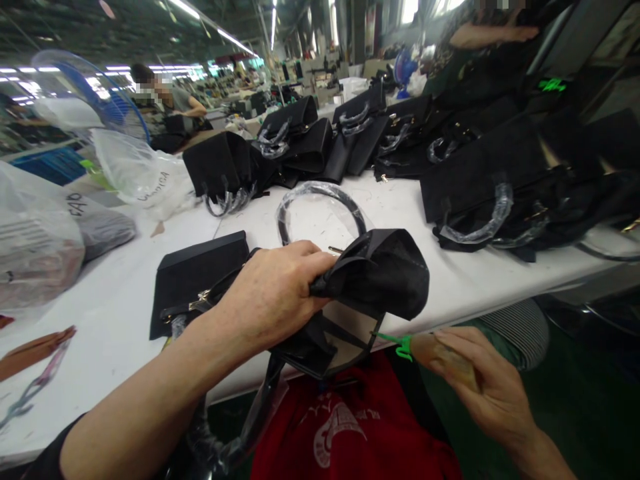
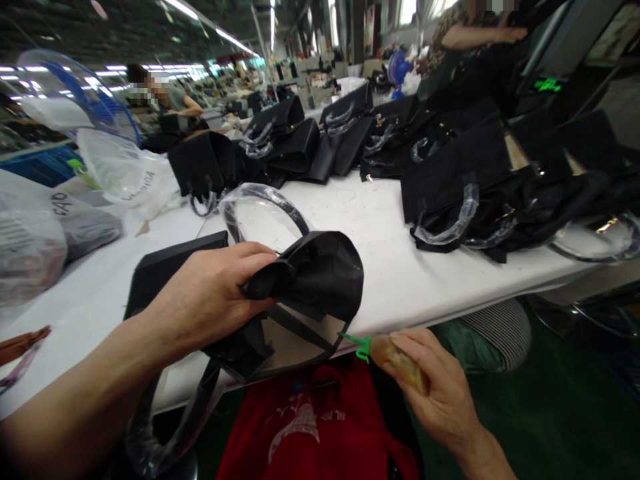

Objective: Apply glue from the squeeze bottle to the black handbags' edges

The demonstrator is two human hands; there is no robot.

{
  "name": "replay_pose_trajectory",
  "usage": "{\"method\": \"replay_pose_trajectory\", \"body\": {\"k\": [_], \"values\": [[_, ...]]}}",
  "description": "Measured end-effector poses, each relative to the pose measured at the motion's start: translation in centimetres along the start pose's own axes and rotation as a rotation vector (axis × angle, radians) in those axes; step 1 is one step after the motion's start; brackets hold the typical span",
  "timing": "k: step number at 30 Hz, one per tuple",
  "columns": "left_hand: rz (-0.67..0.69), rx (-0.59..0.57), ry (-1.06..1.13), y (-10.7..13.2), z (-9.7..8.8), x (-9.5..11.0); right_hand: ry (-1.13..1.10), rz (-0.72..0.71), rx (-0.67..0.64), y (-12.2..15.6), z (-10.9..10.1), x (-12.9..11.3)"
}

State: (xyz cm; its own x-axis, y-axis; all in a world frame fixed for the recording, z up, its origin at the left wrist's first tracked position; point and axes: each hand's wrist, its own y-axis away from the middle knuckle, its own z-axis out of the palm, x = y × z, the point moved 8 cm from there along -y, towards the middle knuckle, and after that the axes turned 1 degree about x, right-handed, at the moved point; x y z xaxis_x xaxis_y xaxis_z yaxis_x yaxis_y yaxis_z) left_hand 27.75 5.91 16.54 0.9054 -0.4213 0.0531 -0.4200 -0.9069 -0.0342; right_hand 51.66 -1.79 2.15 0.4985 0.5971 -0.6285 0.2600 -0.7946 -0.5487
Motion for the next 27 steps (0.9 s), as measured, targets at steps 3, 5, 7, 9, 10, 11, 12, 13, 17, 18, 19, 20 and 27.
{"method": "replay_pose_trajectory", "body": {"k": [3, 5, 7, 9, 10, 11, 12, 13, 17, 18, 19, 20, 27], "values": [[-0.014, -0.009, -0.004, 0.2, 0.0, 0.1, -0.004, 0.04, 0.037, 0.1, -0.1, 0.4], [-0.013, -0.01, -0.006, 0.4, 0.1, 0.1, -0.054, 0.058, -0.005, 0.1, 0.2, 0.3], [-0.007, -0.006, -0.005, 0.6, 0.1, 0.2, -0.093, 0.096, -0.006, 0.2, 0.2, 0.3], [0.004, 0.004, -0.003, 0.8, 0.0, 0.3, -0.103, 0.13, 0.029, 0.3, 0.0, 0.3], [0.01, 0.011, -0.002, 0.9, 0.0, 0.4, -0.107, 0.135, 0.03, 0.4, 0.0, 0.3], [0.015, 0.016, 0.0, 1.0, 0.0, 0.5, -0.112, 0.133, 0.018, 0.4, 0.1, 0.2], [0.018, 0.022, 0.002, 1.1, -0.1, 0.5, -0.111, 0.124, 0.002, 0.4, 0.3, 0.1], [0.02, 0.025, 0.005, 1.2, -0.1, 0.6, -0.099, 0.113, -0.006, 0.5, 0.4, 0.0], [0.025, 0.029, 0.008, 1.3, -0.1, 0.8, -0.02, 0.084, 0.035, 0.6, 0.1, -0.3], [0.024, 0.031, 0.009, 1.4, -0.1, 0.8, -0.025, 0.067, 0.017, 0.6, 0.2, -0.5], [0.023, 0.034, 0.012, 1.5, -0.1, 0.8, -0.038, 0.046, -0.01, 0.7, 0.4, -0.7], [0.022, 0.036, 0.019, 1.5, -0.1, 0.8, -0.045, 0.027, -0.031, 0.8, 0.5, -0.8], [0.023, 0.049, 0.039, 2.2, 0.1, 1.0, -0.02, 0.05, 0.018, 1.0, 0.0, -0.7]]}}
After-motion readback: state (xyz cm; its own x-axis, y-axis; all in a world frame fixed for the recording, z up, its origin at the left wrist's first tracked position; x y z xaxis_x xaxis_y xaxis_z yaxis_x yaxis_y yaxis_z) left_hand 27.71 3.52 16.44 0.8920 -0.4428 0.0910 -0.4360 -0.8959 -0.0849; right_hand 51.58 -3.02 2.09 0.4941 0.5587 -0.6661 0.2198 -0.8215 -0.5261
